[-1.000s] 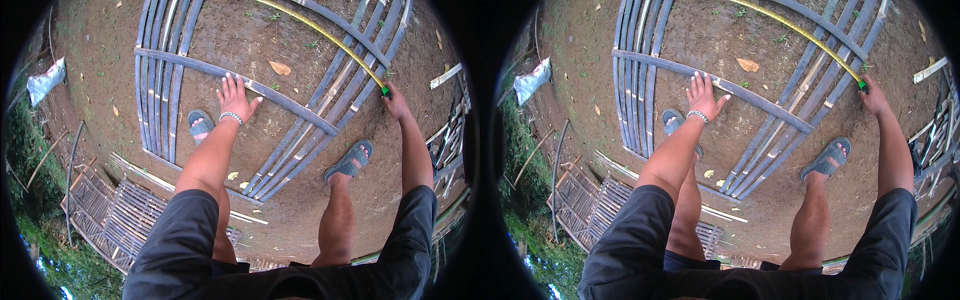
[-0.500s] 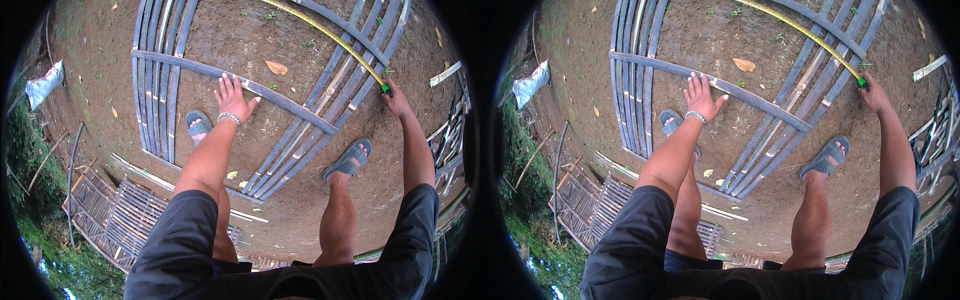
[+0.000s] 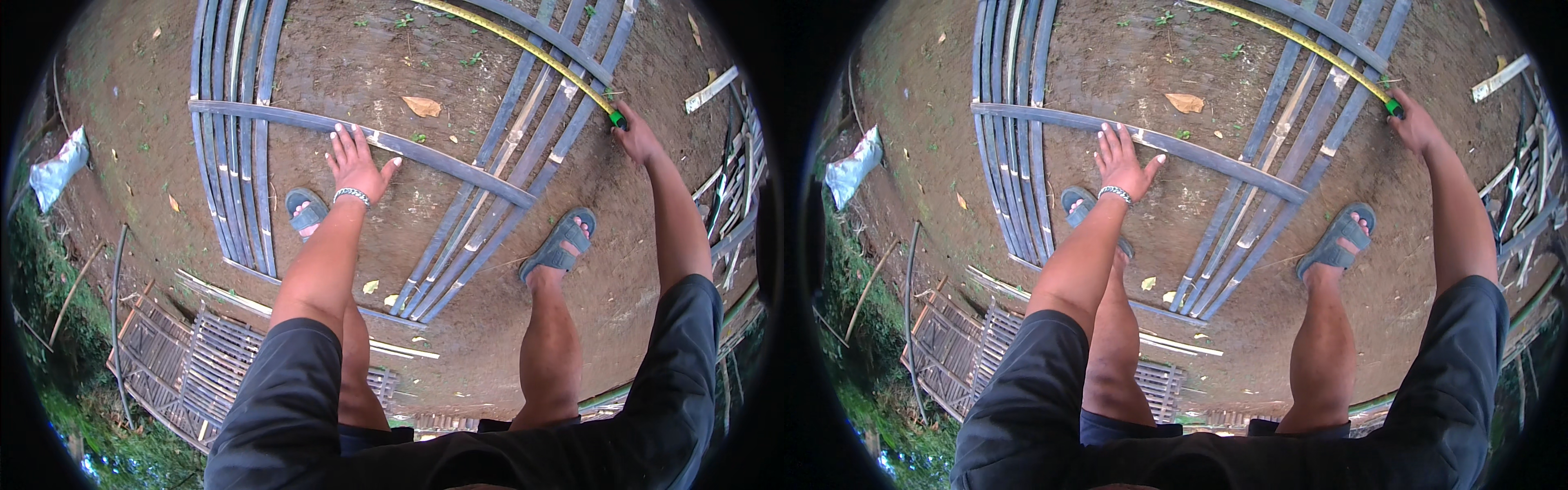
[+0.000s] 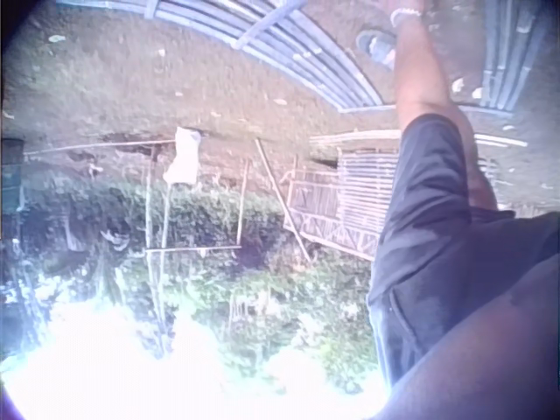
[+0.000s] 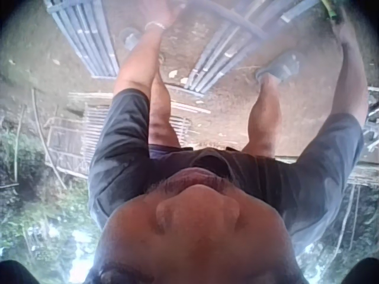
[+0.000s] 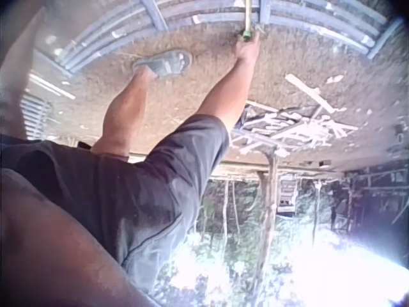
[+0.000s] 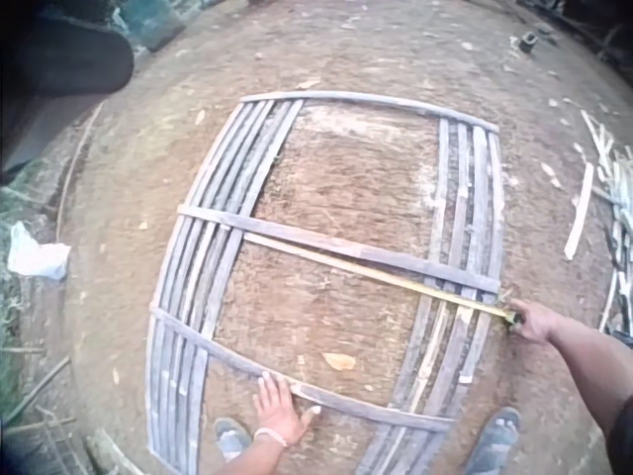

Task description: The person assembles a rectangular bamboo frame on the ground by arranging and fitting bamboo strips into a grid pattern. They then use a tape measure to measure the dimensions of the assembled frame.

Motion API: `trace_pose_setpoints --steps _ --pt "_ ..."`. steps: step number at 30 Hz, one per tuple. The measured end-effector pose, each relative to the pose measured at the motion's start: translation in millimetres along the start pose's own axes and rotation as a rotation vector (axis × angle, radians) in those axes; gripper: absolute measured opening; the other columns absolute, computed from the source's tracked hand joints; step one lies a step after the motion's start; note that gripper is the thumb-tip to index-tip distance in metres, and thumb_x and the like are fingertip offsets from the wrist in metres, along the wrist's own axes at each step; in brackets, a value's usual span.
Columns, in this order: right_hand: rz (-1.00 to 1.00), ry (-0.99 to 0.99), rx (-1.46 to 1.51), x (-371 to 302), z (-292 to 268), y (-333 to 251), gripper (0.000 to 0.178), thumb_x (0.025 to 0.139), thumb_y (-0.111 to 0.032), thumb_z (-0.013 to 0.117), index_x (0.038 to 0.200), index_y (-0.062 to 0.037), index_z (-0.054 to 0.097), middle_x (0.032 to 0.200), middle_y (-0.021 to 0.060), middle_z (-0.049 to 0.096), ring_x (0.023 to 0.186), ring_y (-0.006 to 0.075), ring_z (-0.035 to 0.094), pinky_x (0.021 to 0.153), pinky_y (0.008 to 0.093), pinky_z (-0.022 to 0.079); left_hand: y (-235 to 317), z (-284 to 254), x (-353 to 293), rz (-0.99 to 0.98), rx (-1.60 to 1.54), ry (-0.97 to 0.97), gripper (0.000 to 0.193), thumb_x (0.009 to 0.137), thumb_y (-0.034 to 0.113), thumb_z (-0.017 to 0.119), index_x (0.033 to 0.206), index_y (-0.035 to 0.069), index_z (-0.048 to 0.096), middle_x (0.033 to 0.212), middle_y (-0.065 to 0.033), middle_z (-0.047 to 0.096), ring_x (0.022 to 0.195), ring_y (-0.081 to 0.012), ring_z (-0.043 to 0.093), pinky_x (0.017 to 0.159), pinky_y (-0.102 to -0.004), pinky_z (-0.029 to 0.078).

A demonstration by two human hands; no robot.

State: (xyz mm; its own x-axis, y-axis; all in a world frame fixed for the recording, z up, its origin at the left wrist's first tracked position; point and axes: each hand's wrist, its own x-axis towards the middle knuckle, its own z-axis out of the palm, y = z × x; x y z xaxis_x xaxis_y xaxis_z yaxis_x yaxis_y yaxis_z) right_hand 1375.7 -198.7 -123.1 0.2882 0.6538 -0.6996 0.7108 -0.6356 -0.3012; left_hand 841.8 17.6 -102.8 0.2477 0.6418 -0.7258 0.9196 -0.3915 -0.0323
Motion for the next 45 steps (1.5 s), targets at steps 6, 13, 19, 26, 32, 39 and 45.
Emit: trace_pose_setpoints --steps 6,13,19,26,32,39,45 --pt "-0.018 -0.023 -0.023 3.9 -14.3 -3.2 0.062 0.085 -0.013 0.064 0.144 -0.0104 0.045 0.133 0.0267 0.057 0.128 0.041 0.053 0.109 0.0423 0.042 1.8 1.1 0.7 -0.004 0.013 -0.001 0.113 0.088 0.065 0.061 0.159 0.001 0.002 0.165 -0.0272 -0.008 0.154 -0.0424 -0.003 0.121 -0.059 0.01" --pt "0.061 -0.059 -0.004 10.1 -27.8 -15.7 0.059 0.085 -0.012 0.064 0.141 -0.0087 0.047 0.135 0.025 0.057 0.13 0.0392 0.053 0.109 0.0405 0.041 0.3 2.3 0.6 -0.009 0.01 0.016 0.114 0.087 0.065 0.062 0.159 0.0 0.002 0.165 -0.0279 -0.007 0.154 -0.0429 -0.002 0.121 -0.0591 0.011" --pt "-0.035 -0.021 -0.012 12.4 -26.1 -3.6 0.06 0.084 -0.01 0.064 0.141 -0.0087 0.047 0.137 0.0243 0.056 0.131 0.0389 0.052 0.109 0.0413 0.041 3.7 -0.8 -0.2 -0.015 0.0 0.017 0.115 0.087 0.065 0.063 0.159 0.0 0.002 0.165 -0.0277 -0.006 0.154 -0.042 -0.002 0.121 -0.0587 0.012" --pt "0.023 -0.067 -0.026 12.0 -25.2 -11.0 0.06 0.084 -0.01 0.064 0.141 -0.0077 0.047 0.136 0.0244 0.056 0.131 0.039 0.052 0.109 0.0407 0.041 1.8 -2.2 -1.6 -0.018 0.006 0.005 0.114 0.088 0.065 0.062 0.159 0.0 0.001 0.165 -0.0273 -0.007 0.154 -0.0415 -0.003 0.122 -0.0588 0.011" --pt "-0.021 0.024 0.022 7.5 -16.2 0.7 0.058 0.085 -0.012 0.064 0.14 -0.009 0.047 0.133 0.0253 0.057 0.128 0.0397 0.054 0.108 0.0407 0.042 5.2 -3.0 -0.2 -0.008 0.004 -0.006 0.114 0.088 0.066 0.061 0.159 0.0 0.001 0.165 -0.0276 -0.007 0.154 -0.0419 -0.003 0.121 -0.0591 0.011" --pt "0.002 -0.007 0.017 7.8 -20.0 -14.4 0.057 0.084 -0.01 0.063 0.139 -0.0101 0.048 0.13 0.0243 0.059 0.125 0.0398 0.056 0.106 0.0407 0.043 3.8 -3.9 -1.7 -0.021 0.013 -0.01 0.114 0.088 0.066 0.061 0.159 0.0 0.0 0.164 -0.0278 -0.008 0.154 -0.042 -0.003 0.122 -0.059 0.011" --pt "-0.013 0.012 -0.001 8.6 -18.0 -8.3 0.059 0.084 -0.011 0.063 0.14 -0.0098 0.048 0.132 0.0244 0.059 0.126 0.039 0.055 0.106 0.0404 0.043 4.7 -4.1 -1.4 -0.02 0.007 -0.012 0.114 0.088 0.066 0.061 0.159 0.0 0.0 0.165 -0.0277 -0.008 0.154 -0.0418 -0.003 0.122 -0.0586 0.01"
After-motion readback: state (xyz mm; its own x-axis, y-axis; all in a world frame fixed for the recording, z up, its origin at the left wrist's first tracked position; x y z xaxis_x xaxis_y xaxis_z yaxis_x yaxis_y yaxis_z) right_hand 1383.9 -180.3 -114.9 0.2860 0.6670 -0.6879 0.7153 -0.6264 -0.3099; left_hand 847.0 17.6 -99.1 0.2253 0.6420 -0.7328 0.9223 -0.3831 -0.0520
